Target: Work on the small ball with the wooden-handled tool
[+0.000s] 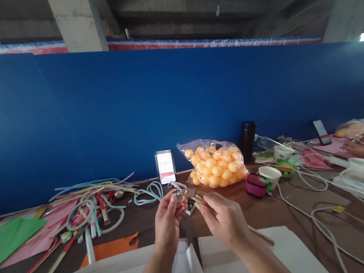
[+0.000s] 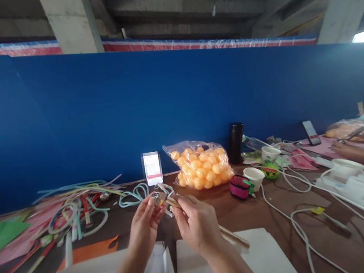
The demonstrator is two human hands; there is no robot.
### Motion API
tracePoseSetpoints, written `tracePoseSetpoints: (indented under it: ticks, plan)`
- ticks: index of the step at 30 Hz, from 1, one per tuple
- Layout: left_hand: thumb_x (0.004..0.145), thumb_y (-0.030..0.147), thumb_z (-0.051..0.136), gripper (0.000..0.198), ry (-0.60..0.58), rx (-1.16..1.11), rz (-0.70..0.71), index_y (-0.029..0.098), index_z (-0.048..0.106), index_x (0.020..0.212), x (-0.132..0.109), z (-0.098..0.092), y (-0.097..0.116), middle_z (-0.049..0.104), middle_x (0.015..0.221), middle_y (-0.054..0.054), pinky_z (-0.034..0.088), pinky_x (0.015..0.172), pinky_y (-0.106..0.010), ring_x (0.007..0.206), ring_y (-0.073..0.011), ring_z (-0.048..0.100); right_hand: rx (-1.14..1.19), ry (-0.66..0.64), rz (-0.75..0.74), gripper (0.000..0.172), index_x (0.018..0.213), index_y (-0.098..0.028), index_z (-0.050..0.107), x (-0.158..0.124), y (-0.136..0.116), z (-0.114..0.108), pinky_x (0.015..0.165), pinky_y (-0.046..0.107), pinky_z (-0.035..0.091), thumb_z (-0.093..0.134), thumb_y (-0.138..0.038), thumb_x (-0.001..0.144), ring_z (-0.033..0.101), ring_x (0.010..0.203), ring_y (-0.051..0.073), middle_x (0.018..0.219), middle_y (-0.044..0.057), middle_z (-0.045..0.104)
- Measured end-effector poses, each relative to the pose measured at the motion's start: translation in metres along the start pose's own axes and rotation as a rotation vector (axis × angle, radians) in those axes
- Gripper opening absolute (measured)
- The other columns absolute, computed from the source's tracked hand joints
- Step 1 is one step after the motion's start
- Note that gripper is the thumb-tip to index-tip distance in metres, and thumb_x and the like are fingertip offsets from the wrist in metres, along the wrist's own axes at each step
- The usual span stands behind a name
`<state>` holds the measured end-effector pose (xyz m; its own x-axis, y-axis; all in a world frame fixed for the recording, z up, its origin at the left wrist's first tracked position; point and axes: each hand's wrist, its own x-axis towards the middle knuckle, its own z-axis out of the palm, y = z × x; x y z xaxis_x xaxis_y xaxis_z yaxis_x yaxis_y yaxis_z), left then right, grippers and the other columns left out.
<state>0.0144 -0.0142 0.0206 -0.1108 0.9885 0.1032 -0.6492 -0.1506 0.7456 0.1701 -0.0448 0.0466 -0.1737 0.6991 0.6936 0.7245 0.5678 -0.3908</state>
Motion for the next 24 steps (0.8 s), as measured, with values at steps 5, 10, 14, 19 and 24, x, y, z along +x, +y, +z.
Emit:
tracePoseSetpoints:
  ticks: [5, 10, 14, 19, 24]
  plan:
    - [0.071, 0.030, 0.075, 0.033, 0.016, -0.007, -0.009, 0.015, 0.067, 0.099, -0.0004, 0.0002, -0.0004, 0.070, 0.085, -0.005, 0.054, 0.073, -0.026, 0.070, -0.0124, 0.067, -0.011, -0.030, 0.001, 0.025, 0.112, -0.023, 0.063, -0.0013, -0.0005, 0.0004, 0.074, 0.023, 0.048, 0.048, -0.027, 0.093, 0.066, 0.083, 0.018, 0.094, 0.006, 0.070]
    - [0.071, 0.030, 0.075, 0.032, 0.027, -0.011, -0.021, 0.014, 0.067, 0.097, 0.0004, 0.0000, -0.0011, 0.070, 0.083, -0.005, 0.054, 0.072, -0.026, 0.070, -0.0129, 0.067, -0.005, -0.035, 0.015, 0.026, 0.115, -0.024, 0.062, -0.0023, -0.0014, 0.0009, 0.076, 0.024, 0.048, 0.048, -0.028, 0.093, 0.066, 0.084, 0.018, 0.095, 0.005, 0.070]
    - [0.071, 0.030, 0.076, 0.029, 0.040, -0.029, -0.024, 0.014, 0.067, 0.093, 0.0010, -0.0006, -0.0014, 0.070, 0.081, -0.005, 0.054, 0.070, -0.025, 0.068, -0.0121, 0.066, -0.011, -0.060, 0.023, 0.027, 0.116, -0.025, 0.062, -0.0017, -0.0017, 0.0011, 0.078, 0.025, 0.048, 0.048, -0.027, 0.093, 0.066, 0.086, 0.018, 0.098, 0.005, 0.069]
    - [0.070, 0.030, 0.077, 0.027, 0.066, -0.044, -0.028, 0.013, 0.066, 0.089, 0.0021, -0.0022, -0.0019, 0.070, 0.077, -0.004, 0.054, 0.067, -0.024, 0.065, -0.0118, 0.066, -0.028, -0.084, 0.026, 0.027, 0.115, -0.026, 0.062, -0.0009, -0.0017, 0.0009, 0.074, 0.024, 0.048, 0.048, -0.027, 0.093, 0.066, 0.084, 0.017, 0.096, 0.004, 0.069]
    - [0.068, 0.030, 0.077, 0.028, 0.077, -0.056, -0.030, 0.014, 0.066, 0.088, 0.0033, -0.0037, -0.0028, 0.069, 0.075, -0.004, 0.055, 0.066, -0.025, 0.065, -0.0127, 0.066, -0.035, -0.055, 0.008, 0.027, 0.115, -0.025, 0.062, -0.0011, -0.0005, 0.0013, 0.076, 0.023, 0.048, 0.048, -0.027, 0.093, 0.066, 0.085, 0.018, 0.097, 0.005, 0.070]
